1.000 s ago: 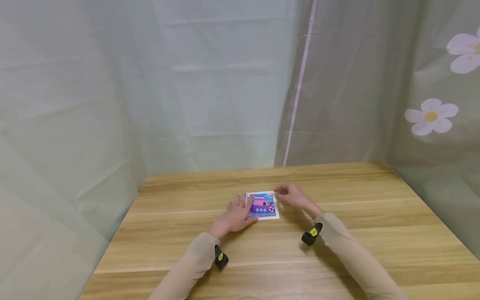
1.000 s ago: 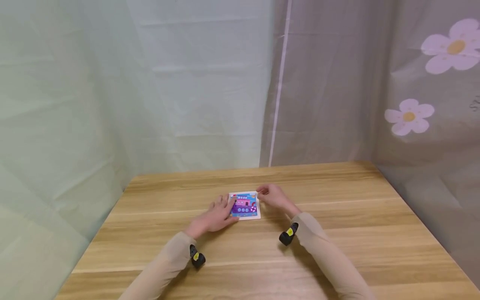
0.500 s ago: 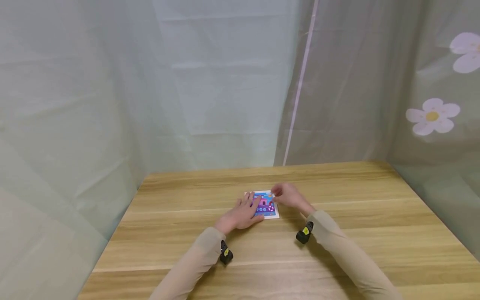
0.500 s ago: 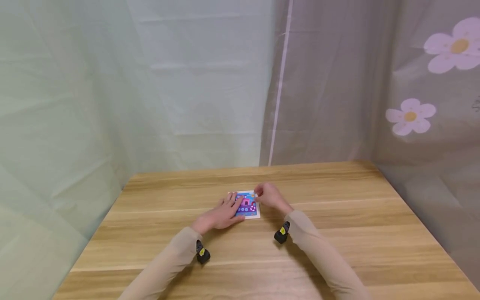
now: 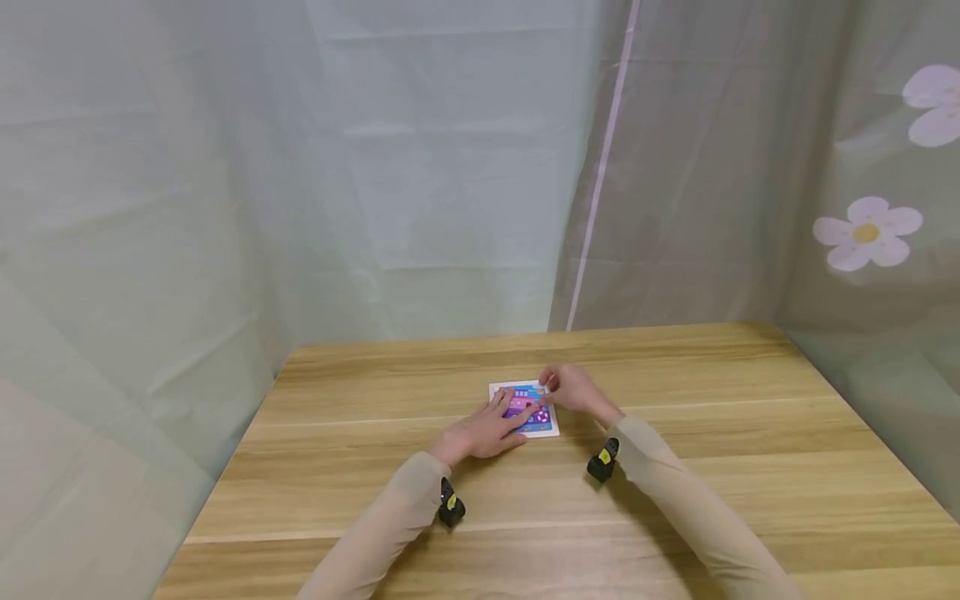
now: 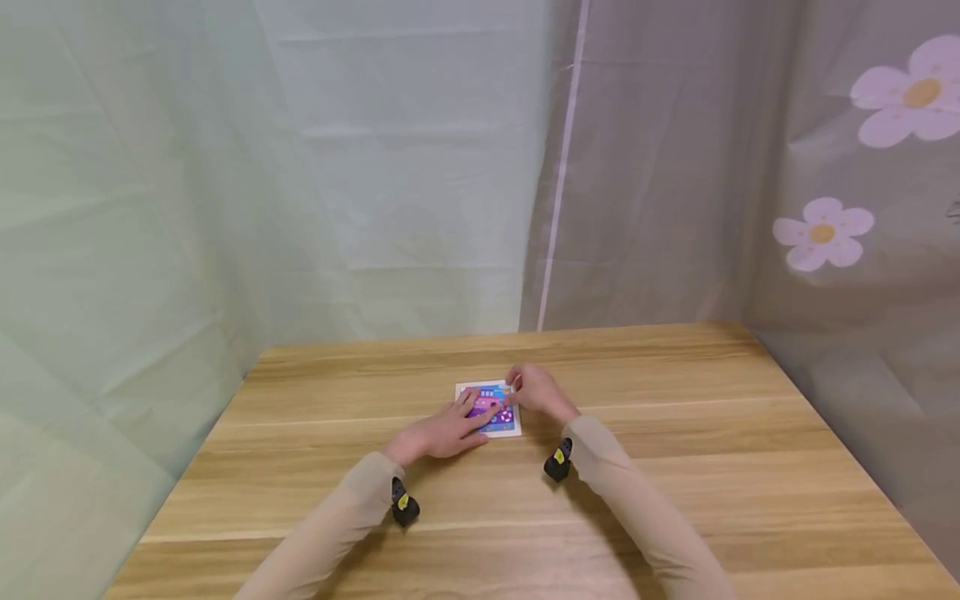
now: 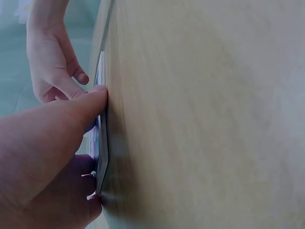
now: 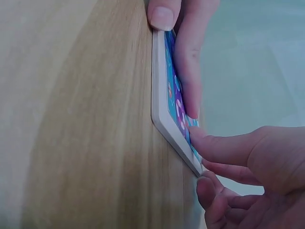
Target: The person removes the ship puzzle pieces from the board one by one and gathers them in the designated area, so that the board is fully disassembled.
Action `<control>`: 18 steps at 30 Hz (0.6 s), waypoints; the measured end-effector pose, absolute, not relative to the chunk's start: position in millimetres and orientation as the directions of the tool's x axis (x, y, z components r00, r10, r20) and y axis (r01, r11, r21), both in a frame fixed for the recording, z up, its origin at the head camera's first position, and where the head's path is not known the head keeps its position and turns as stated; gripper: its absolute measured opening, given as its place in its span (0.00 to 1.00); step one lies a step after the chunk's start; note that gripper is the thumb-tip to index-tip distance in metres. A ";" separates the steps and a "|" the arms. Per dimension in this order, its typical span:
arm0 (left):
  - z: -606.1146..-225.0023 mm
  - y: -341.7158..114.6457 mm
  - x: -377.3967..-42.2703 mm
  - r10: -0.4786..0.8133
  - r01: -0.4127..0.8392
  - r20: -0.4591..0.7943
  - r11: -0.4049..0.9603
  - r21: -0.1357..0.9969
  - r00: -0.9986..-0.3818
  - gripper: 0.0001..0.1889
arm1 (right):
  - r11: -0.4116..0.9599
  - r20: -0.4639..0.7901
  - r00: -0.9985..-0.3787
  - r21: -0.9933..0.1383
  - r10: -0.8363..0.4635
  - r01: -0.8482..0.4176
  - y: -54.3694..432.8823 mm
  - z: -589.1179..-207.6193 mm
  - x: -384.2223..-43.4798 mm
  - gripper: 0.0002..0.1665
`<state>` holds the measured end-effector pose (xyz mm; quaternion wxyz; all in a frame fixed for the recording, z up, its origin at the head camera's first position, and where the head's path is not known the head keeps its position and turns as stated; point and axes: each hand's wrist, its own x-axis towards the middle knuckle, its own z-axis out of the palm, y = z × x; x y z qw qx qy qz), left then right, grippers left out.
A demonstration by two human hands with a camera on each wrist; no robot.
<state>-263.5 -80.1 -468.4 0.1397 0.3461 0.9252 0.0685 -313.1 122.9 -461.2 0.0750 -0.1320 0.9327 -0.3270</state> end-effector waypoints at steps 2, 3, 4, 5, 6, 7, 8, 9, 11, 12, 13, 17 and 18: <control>-468.1 -80.8 -263.7 0.662 0.622 -0.209 0.748 0.230 -0.719 0.30 | 0.756 -0.060 -0.951 -0.623 -0.302 -0.201 122.5 -460.4 -314.0 0.15; -468.2 -81.0 -263.9 0.661 0.620 -0.210 0.749 0.234 -0.720 0.30 | 0.759 -0.059 -0.949 -0.617 -0.308 -0.208 122.5 -460.0 -314.5 0.15; -468.7 -80.7 -264.1 0.661 0.617 -0.210 0.750 0.239 -0.721 0.30 | 0.760 -0.058 -0.948 -0.614 -0.313 -0.214 122.9 -460.0 -314.8 0.15; -469.4 -80.4 -264.4 0.658 0.613 -0.212 0.752 0.243 -0.722 0.30 | 0.760 -0.056 -0.945 -0.610 -0.321 -0.222 123.3 -460.4 -315.3 0.15; -470.3 -80.1 -264.9 0.655 0.609 -0.216 0.754 0.246 -0.724 0.30 | 0.762 -0.049 -0.942 -0.603 -0.332 -0.237 124.0 -461.0 -315.9 0.15; -470.9 -79.8 -265.3 0.653 0.606 -0.218 0.756 0.247 -0.726 0.30 | 0.763 -0.045 -0.940 -0.598 -0.339 -0.246 124.2 -461.3 -316.6 0.15; -471.7 -79.5 -265.8 0.651 0.604 -0.218 0.758 0.246 -0.728 0.30 | 0.763 -0.041 -0.936 -0.591 -0.350 -0.260 124.6 -461.8 -317.2 0.15; -472.1 -79.2 -266.1 0.647 0.601 -0.219 0.761 0.246 -0.730 0.30 | 0.763 -0.035 -0.933 -0.586 -0.359 -0.272 124.9 -462.1 -317.8 0.15; -472.8 -78.9 -266.5 0.644 0.597 -0.221 0.764 0.245 -0.733 0.30 | 0.761 -0.029 -0.928 -0.582 -0.373 -0.287 125.2 -462.7 -319.1 0.16; -472.7 -78.8 -266.4 0.643 0.596 -0.222 0.765 0.246 -0.733 0.30 | 0.759 -0.026 -0.926 -0.581 -0.378 -0.293 125.3 -462.9 -319.6 0.16; -472.5 -78.8 -266.2 0.642 0.594 -0.223 0.766 0.248 -0.734 0.30 | 0.756 -0.025 -0.924 -0.584 -0.381 -0.295 125.1 -463.1 -320.1 0.16; -471.2 -79.6 -264.6 0.638 0.584 -0.227 0.767 0.265 -0.735 0.31 | 0.737 -0.008 -0.924 -0.605 -0.383 -0.301 125.2 -465.0 -321.4 0.16; -471.0 -79.9 -264.2 0.638 0.583 -0.230 0.768 0.267 -0.735 0.31 | 0.729 -0.002 -0.926 -0.616 -0.378 -0.297 124.9 -465.8 -321.6 0.15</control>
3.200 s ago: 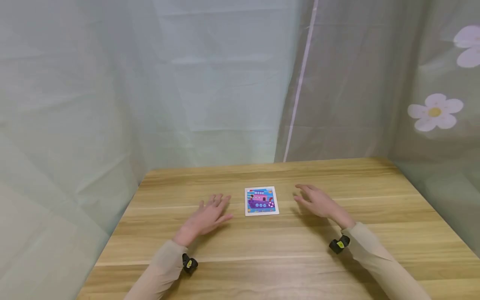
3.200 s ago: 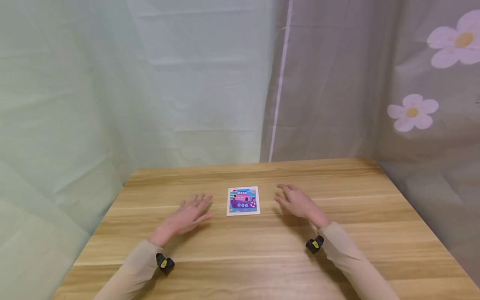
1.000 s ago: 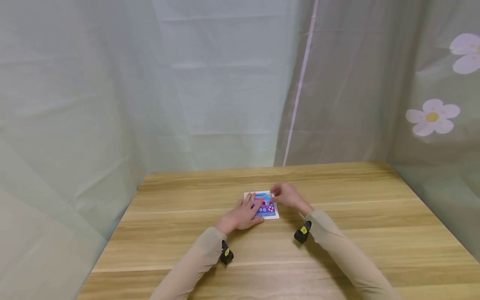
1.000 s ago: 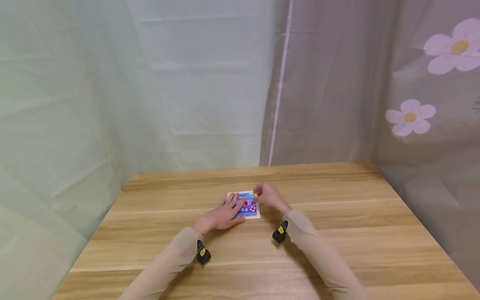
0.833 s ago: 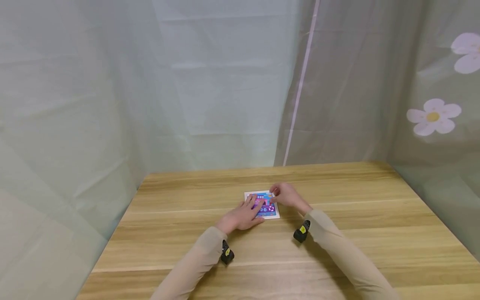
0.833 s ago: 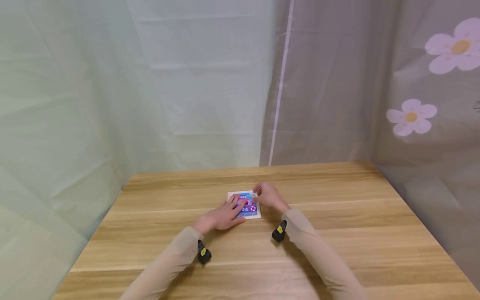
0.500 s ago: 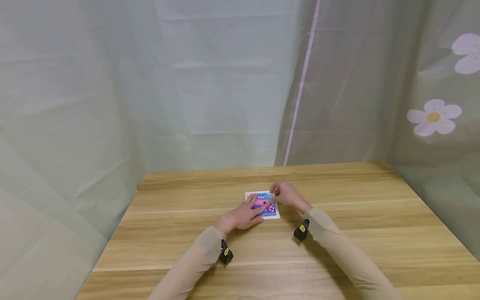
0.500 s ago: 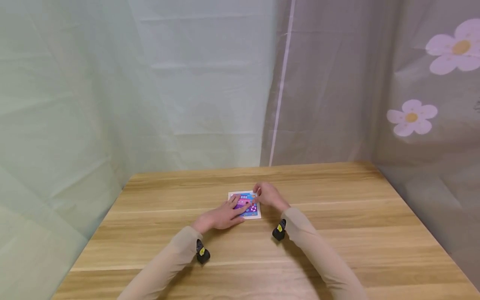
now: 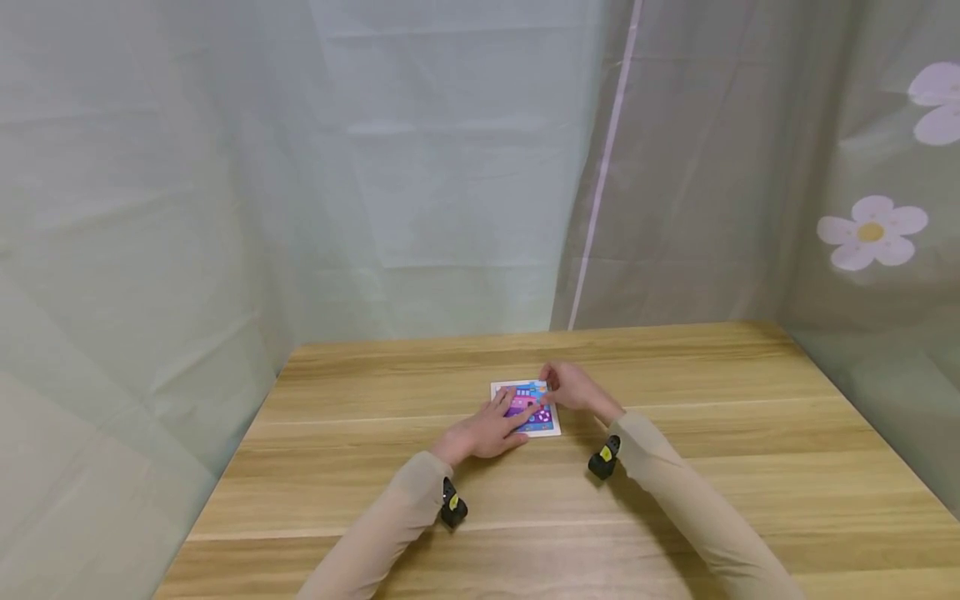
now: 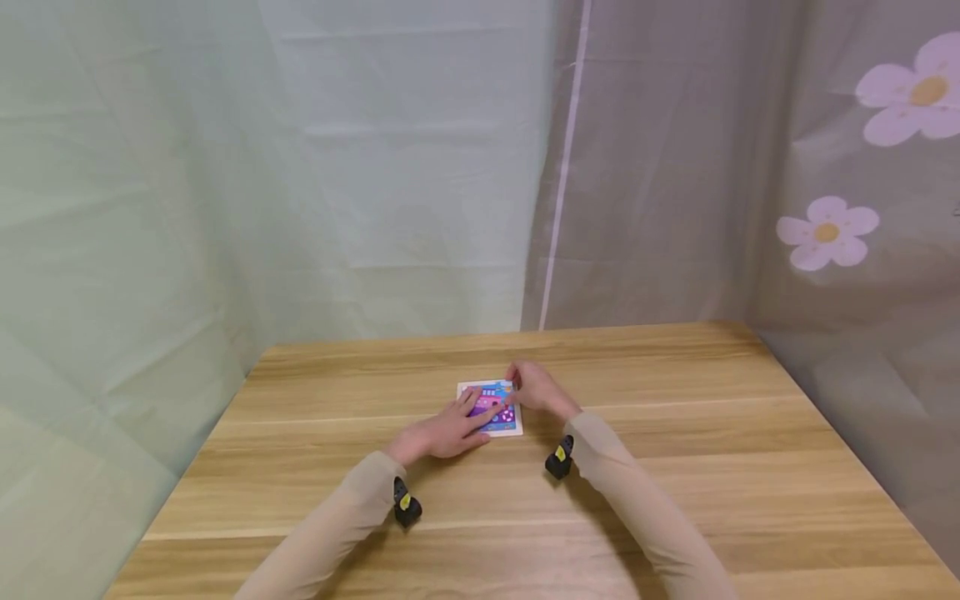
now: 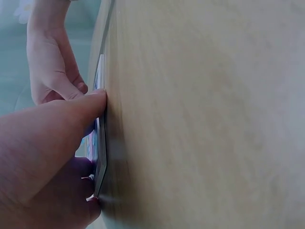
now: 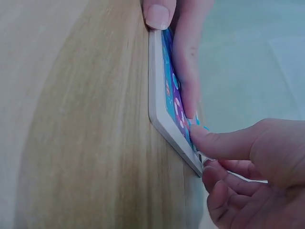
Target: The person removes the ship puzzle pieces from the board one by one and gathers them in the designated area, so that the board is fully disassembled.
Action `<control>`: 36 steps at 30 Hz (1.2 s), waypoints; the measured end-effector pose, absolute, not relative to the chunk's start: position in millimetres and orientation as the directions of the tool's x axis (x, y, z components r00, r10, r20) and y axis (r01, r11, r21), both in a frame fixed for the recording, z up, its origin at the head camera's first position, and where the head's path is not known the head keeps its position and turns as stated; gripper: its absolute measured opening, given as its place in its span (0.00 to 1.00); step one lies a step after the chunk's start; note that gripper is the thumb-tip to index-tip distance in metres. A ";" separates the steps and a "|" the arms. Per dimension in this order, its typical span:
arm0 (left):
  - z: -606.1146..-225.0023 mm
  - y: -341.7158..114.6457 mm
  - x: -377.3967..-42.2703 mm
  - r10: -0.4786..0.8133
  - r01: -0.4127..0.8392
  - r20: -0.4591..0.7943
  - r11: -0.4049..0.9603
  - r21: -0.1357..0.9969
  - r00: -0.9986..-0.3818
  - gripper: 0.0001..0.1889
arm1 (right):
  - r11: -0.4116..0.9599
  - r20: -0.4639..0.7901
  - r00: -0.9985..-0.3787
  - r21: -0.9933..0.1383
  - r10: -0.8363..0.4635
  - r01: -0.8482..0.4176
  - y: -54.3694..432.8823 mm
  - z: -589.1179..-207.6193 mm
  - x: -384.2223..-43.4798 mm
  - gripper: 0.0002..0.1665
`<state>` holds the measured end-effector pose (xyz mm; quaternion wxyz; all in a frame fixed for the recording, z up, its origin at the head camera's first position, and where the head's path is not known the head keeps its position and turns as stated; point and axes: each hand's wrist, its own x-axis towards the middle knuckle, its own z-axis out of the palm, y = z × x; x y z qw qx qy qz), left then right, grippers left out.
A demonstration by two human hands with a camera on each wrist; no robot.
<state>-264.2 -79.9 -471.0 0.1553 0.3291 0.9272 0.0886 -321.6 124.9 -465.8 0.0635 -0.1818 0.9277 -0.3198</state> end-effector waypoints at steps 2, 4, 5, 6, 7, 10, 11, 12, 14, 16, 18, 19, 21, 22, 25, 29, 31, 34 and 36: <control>-470.5 -80.3 -263.7 0.636 0.579 -0.235 0.769 0.271 -0.735 0.31 | 0.709 0.014 -0.933 -0.646 -0.360 -0.284 124.5 -466.9 -322.3 0.12; -470.7 -80.6 -263.3 0.632 0.576 -0.245 0.773 0.266 -0.735 0.31 | 0.687 0.024 -0.942 -0.678 -0.335 -0.261 123.8 -467.5 -322.3 0.09; -471.1 -80.8 -263.2 0.628 0.574 -0.253 0.777 0.260 -0.736 0.31 | 0.675 0.026 -0.946 -0.694 -0.324 -0.250 123.4 -467.5 -322.0 0.08; -471.5 -80.9 -263.1 0.625 0.572 -0.261 0.780 0.254 -0.736 0.31 | 0.665 0.024 -0.949 -0.708 -0.314 -0.238 122.9 -467.3 -321.5 0.07; -471.8 -81.0 -263.1 0.620 0.568 -0.267 0.784 0.249 -0.738 0.31 | 0.655 0.021 -0.951 -0.720 -0.309 -0.229 122.7 -466.7 -321.0 0.07; -472.9 -80.8 -263.1 0.611 0.562 -0.282 0.791 0.239 -0.740 0.31 | 0.629 0.004 -0.955 -0.752 -0.297 -0.199 122.5 -466.0 -319.0 0.07; -473.0 -80.6 -263.2 0.609 0.561 -0.284 0.793 0.239 -0.740 0.31 | 0.623 -0.001 -0.958 -0.760 -0.288 -0.186 122.6 -465.8 -318.6 0.07; -473.2 -80.4 -263.2 0.608 0.559 -0.283 0.794 0.240 -0.742 0.31 | 0.614 -0.005 -0.960 -0.769 -0.280 -0.175 123.0 -466.1 -318.6 0.07; -473.5 -80.0 -263.2 0.607 0.557 -0.281 0.795 0.242 -0.744 0.31 | 0.583 -0.021 -0.965 -0.800 -0.263 -0.141 124.3 -466.8 -318.9 0.07; -473.5 -79.7 -262.9 0.605 0.555 -0.281 0.796 0.243 -0.745 0.31 | 0.551 -0.041 -0.970 -0.828 -0.240 -0.101 126.1 -468.0 -319.7 0.08; -473.3 -79.7 -262.2 0.602 0.552 -0.281 0.798 0.243 -0.747 0.31 | 0.515 -0.066 -0.973 -0.855 -0.222 -0.060 128.5 -468.9 -320.6 0.09; -473.1 -79.8 -261.9 0.601 0.550 -0.280 0.799 0.245 -0.748 0.31 | 0.497 -0.077 -0.974 -0.867 -0.215 -0.041 129.8 -469.1 -320.9 0.10; -472.4 -79.8 -261.4 0.598 0.547 -0.283 0.801 0.244 -0.749 0.31 | 0.479 -0.083 -0.975 -0.877 -0.205 -0.026 133.3 -469.9 -321.8 0.10; -472.1 -79.8 -261.2 0.597 0.546 -0.282 0.802 0.244 -0.751 0.31 | 0.466 -0.087 -0.976 -0.885 -0.202 -0.018 135.2 -470.4 -322.2 0.10; -470.7 -79.6 -260.9 0.594 0.542 -0.286 0.804 0.245 -0.752 0.31 | 0.446 -0.080 -0.975 -0.895 -0.206 -0.020 141.3 -472.2 -323.4 0.10; -470.8 -79.5 -261.7 0.594 0.540 -0.298 0.804 0.247 -0.748 0.31 | 0.446 -0.087 -0.975 -0.895 -0.203 -0.012 148.7 -472.9 -323.8 0.11; -472.8 -79.5 -263.2 0.595 0.542 -0.302 0.804 0.244 -0.745 0.31 | 0.449 -0.095 -0.975 -0.893 -0.201 -0.006 152.4 -472.6 -323.9 0.12; -478.5 -79.6 -266.3 0.594 0.541 -0.298 0.804 0.247 -0.747 0.32 | 0.439 -0.102 -0.975 -0.899 -0.196 0.006 157.6 -472.1 -325.1 0.12; -481.3 -79.8 -267.4 0.593 0.540 -0.298 0.805 0.246 -0.748 0.32 | 0.440 -0.098 -0.974 -0.898 -0.203 -0.002 160.5 -471.0 -325.5 0.13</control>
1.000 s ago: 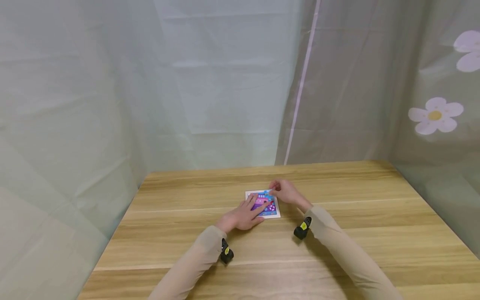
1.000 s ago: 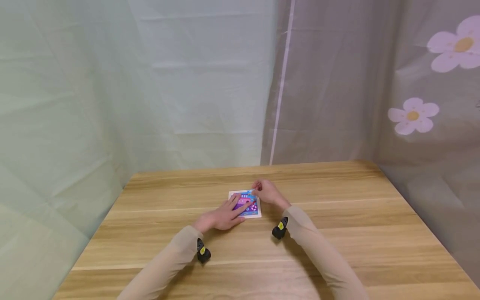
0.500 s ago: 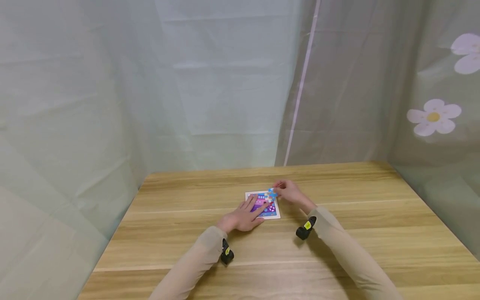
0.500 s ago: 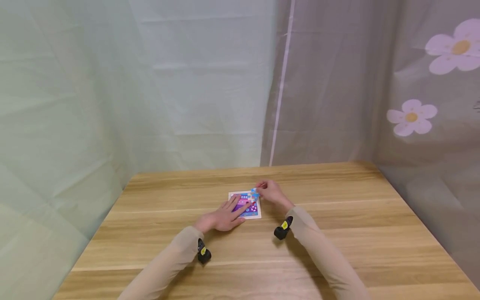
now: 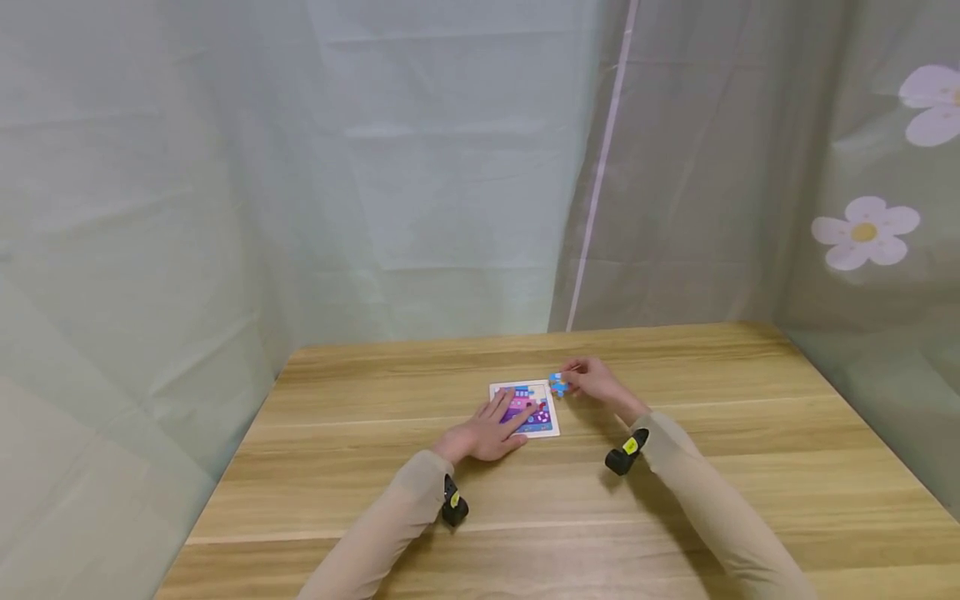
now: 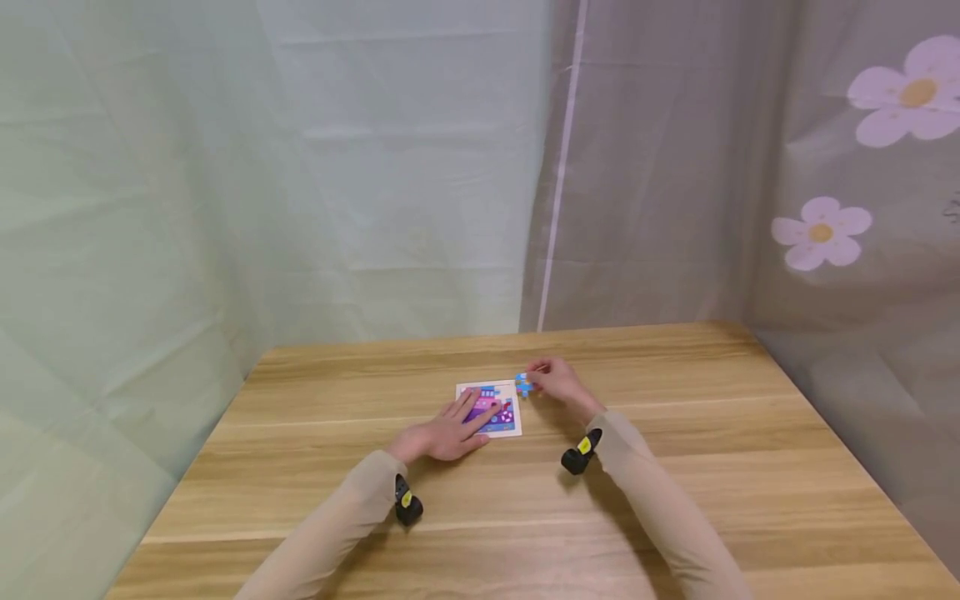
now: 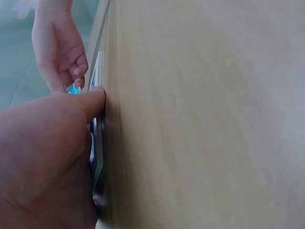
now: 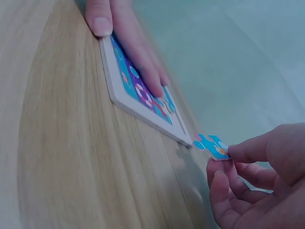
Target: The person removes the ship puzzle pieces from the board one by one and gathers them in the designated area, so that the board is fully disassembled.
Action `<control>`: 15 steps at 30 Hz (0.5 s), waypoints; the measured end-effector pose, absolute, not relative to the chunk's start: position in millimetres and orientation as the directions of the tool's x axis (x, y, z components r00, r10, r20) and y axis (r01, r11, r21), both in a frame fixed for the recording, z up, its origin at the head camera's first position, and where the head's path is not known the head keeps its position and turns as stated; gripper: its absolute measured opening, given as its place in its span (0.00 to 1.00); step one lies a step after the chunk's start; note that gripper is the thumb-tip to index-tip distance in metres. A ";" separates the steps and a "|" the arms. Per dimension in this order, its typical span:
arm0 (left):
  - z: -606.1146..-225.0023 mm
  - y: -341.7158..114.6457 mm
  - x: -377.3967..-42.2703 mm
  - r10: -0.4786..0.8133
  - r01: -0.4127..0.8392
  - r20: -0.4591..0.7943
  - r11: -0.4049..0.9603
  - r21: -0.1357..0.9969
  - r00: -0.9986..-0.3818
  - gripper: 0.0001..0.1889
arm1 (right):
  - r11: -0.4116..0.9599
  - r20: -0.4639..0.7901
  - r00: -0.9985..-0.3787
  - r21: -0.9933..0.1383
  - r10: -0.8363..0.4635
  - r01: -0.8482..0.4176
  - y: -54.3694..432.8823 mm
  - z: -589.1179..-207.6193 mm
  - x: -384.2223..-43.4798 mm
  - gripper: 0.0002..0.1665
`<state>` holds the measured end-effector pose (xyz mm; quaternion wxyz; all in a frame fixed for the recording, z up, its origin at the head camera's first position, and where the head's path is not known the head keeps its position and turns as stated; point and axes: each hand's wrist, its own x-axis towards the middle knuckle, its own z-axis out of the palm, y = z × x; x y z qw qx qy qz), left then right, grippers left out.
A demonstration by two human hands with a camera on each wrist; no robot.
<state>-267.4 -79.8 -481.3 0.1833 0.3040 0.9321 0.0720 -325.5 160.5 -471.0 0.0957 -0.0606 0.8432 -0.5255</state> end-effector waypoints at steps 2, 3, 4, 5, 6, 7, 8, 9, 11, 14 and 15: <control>-481.2 -80.3 -267.3 0.592 0.540 -0.304 0.806 0.243 -0.746 0.32 | 0.439 -0.095 -0.975 -0.899 -0.203 -0.004 162.3 -470.4 -325.6 0.13; -480.1 -80.5 -266.6 0.592 0.540 -0.305 0.806 0.244 -0.746 0.32 | 0.439 -0.096 -0.974 -0.899 -0.203 -0.002 163.4 -470.3 -325.7 0.13; -479.1 -80.6 -266.1 0.593 0.542 -0.307 0.805 0.242 -0.745 0.32 | 0.440 -0.097 -0.975 -0.898 -0.202 -0.002 164.3 -470.9 -326.2 0.13; -477.7 -80.7 -265.2 0.595 0.545 -0.307 0.803 0.240 -0.743 0.32 | 0.442 -0.099 -0.975 -0.897 -0.201 -0.001 164.7 -469.9 -325.5 0.14; -476.3 -80.8 -264.6 0.598 0.548 -0.306 0.802 0.239 -0.741 0.32 | 0.438 -0.101 -0.975 -0.899 -0.196 0.005 165.6 -470.6 -326.3 0.14; -475.4 -80.8 -264.2 0.599 0.550 -0.303 0.800 0.239 -0.741 0.31 | 0.436 -0.105 -0.976 -0.900 -0.190 0.011 166.5 -470.9 -327.0 0.14; -475.5 -80.9 -263.9 0.602 0.553 -0.299 0.799 0.239 -0.740 0.31 | 0.435 -0.108 -0.977 -0.901 -0.186 0.017 167.3 -471.4 -328.0 0.14; -475.0 -80.9 -263.7 0.603 0.552 -0.291 0.798 0.242 -0.743 0.31 | 0.436 -0.111 -0.977 -0.900 -0.182 0.021 168.0 -471.5 -328.8 0.14; -474.4 -80.9 -263.4 0.604 0.555 -0.291 0.797 0.237 -0.742 0.31 | 0.437 -0.119 -0.977 -0.899 -0.176 0.031 169.2 -471.1 -330.3 0.14; -473.2 -81.0 -263.5 0.605 0.556 -0.289 0.796 0.241 -0.742 0.31 | 0.448 -0.126 -0.978 -0.893 -0.167 0.039 170.5 -469.8 -331.3 0.14; -472.7 -81.2 -263.6 0.605 0.555 -0.289 0.796 0.242 -0.742 0.31 | 0.451 -0.128 -0.979 -0.892 -0.162 0.042 170.8 -469.4 -331.4 0.14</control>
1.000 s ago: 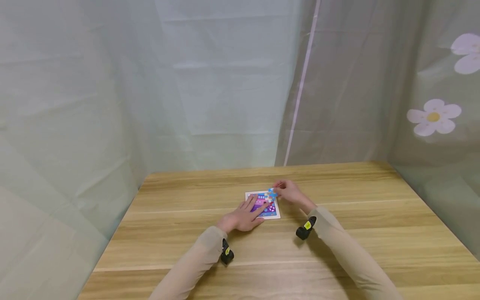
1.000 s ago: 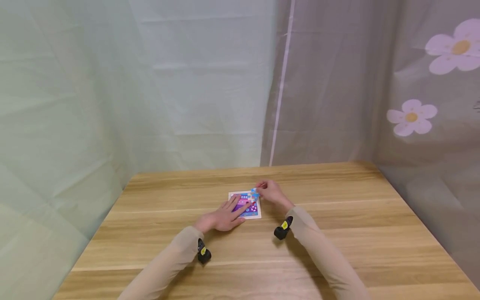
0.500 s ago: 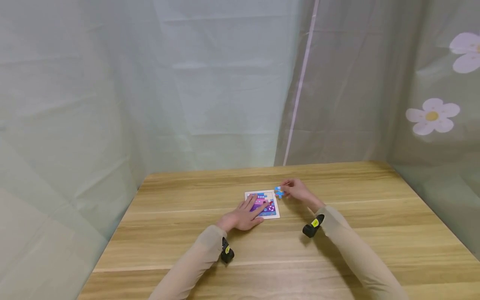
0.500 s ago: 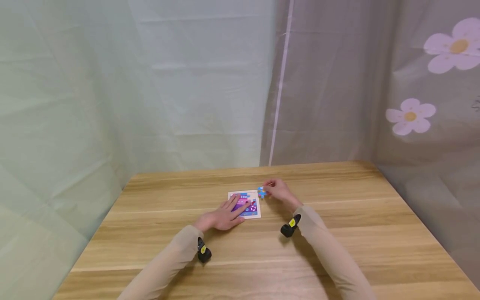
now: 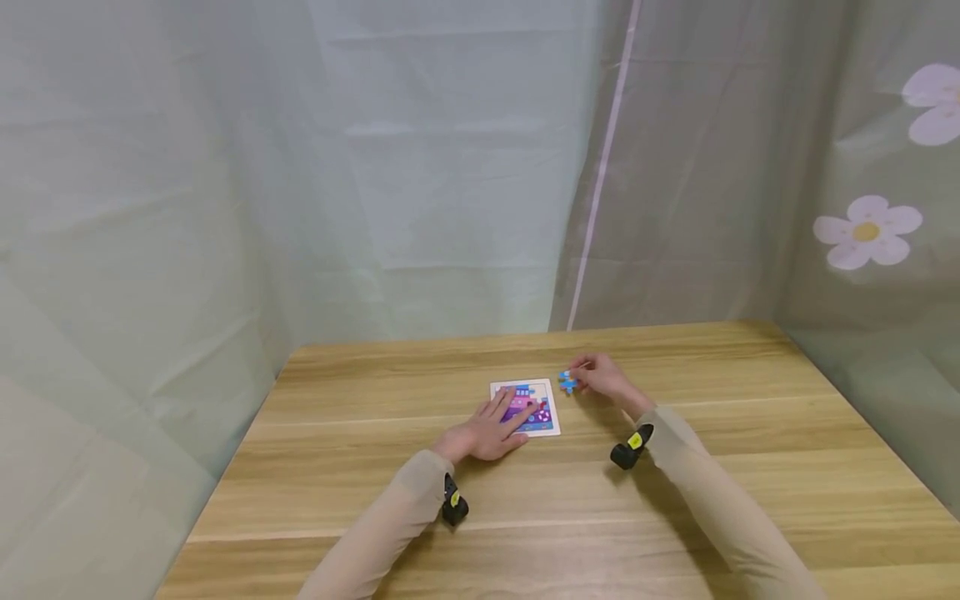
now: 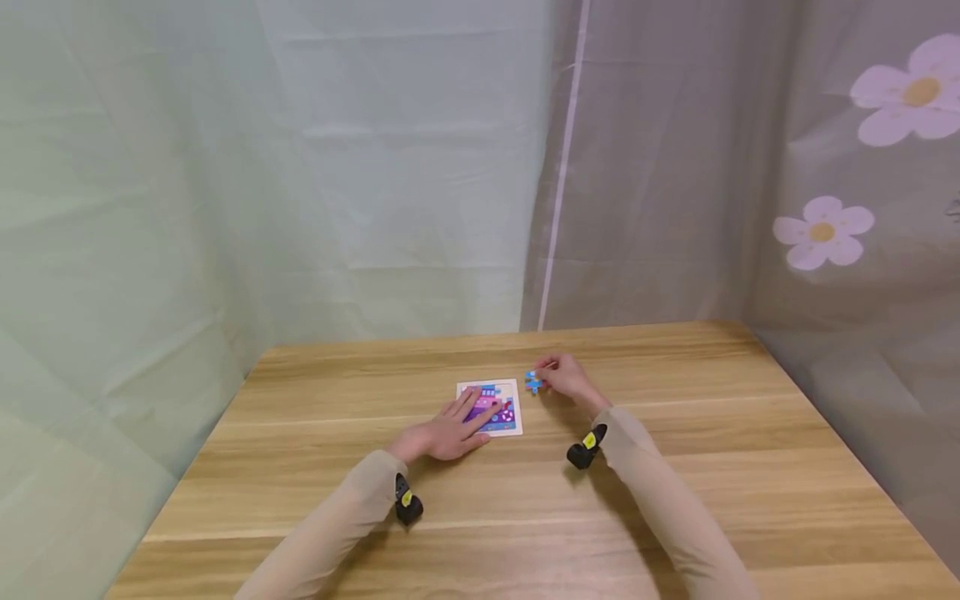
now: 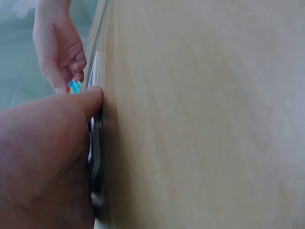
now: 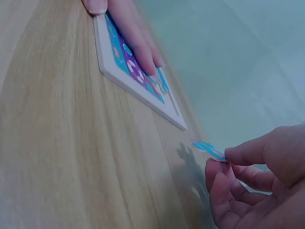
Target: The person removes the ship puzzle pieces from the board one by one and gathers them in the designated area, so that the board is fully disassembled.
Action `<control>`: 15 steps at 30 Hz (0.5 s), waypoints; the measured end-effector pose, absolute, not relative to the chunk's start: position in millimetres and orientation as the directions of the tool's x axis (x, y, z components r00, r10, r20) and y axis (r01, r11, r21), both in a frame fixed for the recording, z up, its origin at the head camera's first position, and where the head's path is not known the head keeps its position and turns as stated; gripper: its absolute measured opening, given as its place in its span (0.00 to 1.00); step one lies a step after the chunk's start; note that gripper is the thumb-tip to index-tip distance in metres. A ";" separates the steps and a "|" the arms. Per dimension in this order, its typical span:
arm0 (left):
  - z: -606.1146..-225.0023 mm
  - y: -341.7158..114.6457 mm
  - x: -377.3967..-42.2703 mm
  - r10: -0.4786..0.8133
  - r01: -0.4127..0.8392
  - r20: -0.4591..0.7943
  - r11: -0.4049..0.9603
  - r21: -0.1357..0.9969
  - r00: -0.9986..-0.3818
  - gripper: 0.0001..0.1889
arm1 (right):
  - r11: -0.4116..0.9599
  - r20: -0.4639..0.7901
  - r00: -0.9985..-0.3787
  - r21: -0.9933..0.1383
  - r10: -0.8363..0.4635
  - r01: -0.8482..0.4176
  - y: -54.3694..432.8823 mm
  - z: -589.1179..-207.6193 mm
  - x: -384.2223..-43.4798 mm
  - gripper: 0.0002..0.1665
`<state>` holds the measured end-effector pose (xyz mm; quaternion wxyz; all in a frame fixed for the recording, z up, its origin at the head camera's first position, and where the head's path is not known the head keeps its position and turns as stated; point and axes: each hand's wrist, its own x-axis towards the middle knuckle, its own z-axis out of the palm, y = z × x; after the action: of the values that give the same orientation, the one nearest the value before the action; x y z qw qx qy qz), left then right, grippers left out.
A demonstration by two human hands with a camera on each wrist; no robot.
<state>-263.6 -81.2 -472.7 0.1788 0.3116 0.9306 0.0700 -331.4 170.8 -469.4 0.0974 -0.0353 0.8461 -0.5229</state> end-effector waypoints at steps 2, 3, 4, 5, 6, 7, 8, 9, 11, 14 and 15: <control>-471.6 -81.2 -264.1 0.604 0.552 -0.288 0.796 0.248 -0.743 0.31 | 0.461 -0.130 -0.980 -0.886 -0.152 0.045 171.6 -468.7 -331.5 0.13; -471.1 -81.3 -264.3 0.603 0.549 -0.290 0.798 0.251 -0.744 0.31 | 0.471 -0.127 -0.980 -0.881 -0.151 0.041 171.6 -468.4 -331.3 0.12; -470.6 -81.5 -264.4 0.600 0.547 -0.295 0.800 0.246 -0.744 0.31 | 0.479 -0.127 -0.981 -0.877 -0.147 0.042 171.6 -468.1 -331.2 0.11; -470.4 -81.8 -264.4 0.596 0.544 -0.299 0.803 0.243 -0.745 0.31 | 0.487 -0.128 -0.981 -0.872 -0.143 0.043 171.5 -468.0 -331.0 0.10; -470.1 -82.0 -264.4 0.593 0.543 -0.304 0.805 0.240 -0.745 0.31 | 0.499 -0.124 -0.982 -0.866 -0.143 0.037 171.4 -468.0 -330.8 0.10; -469.9 -82.1 -264.3 0.591 0.542 -0.308 0.806 0.235 -0.745 0.31 | 0.507 -0.124 -0.982 -0.861 -0.141 0.036 171.3 -468.0 -330.8 0.09; -470.0 -82.3 -264.2 0.590 0.542 -0.310 0.807 0.233 -0.745 0.31 | 0.514 -0.122 -0.982 -0.857 -0.141 0.033 171.2 -468.1 -330.8 0.09; -469.9 -82.3 -264.1 0.590 0.543 -0.313 0.808 0.231 -0.744 0.31 | 0.519 -0.121 -0.983 -0.854 -0.138 0.032 171.3 -468.4 -330.8 0.09; -470.0 -82.2 -264.2 0.593 0.545 -0.311 0.806 0.232 -0.743 0.31 | 0.523 -0.119 -0.983 -0.852 -0.138 0.030 172.2 -468.9 -331.0 0.10; -470.5 -81.9 -264.0 0.599 0.551 -0.311 0.800 0.236 -0.738 0.31 | 0.524 -0.111 -0.983 -0.851 -0.143 0.020 174.9 -470.4 -331.5 0.11; -470.6 -81.9 -263.8 0.601 0.552 -0.312 0.799 0.239 -0.736 0.31 | 0.523 -0.101 -0.983 -0.853 -0.156 0.004 176.1 -470.6 -330.9 0.11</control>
<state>-263.8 -81.9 -470.6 0.1898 0.3101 0.9293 0.0653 -330.9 176.1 -470.6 0.0825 -0.0437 0.8686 -0.4866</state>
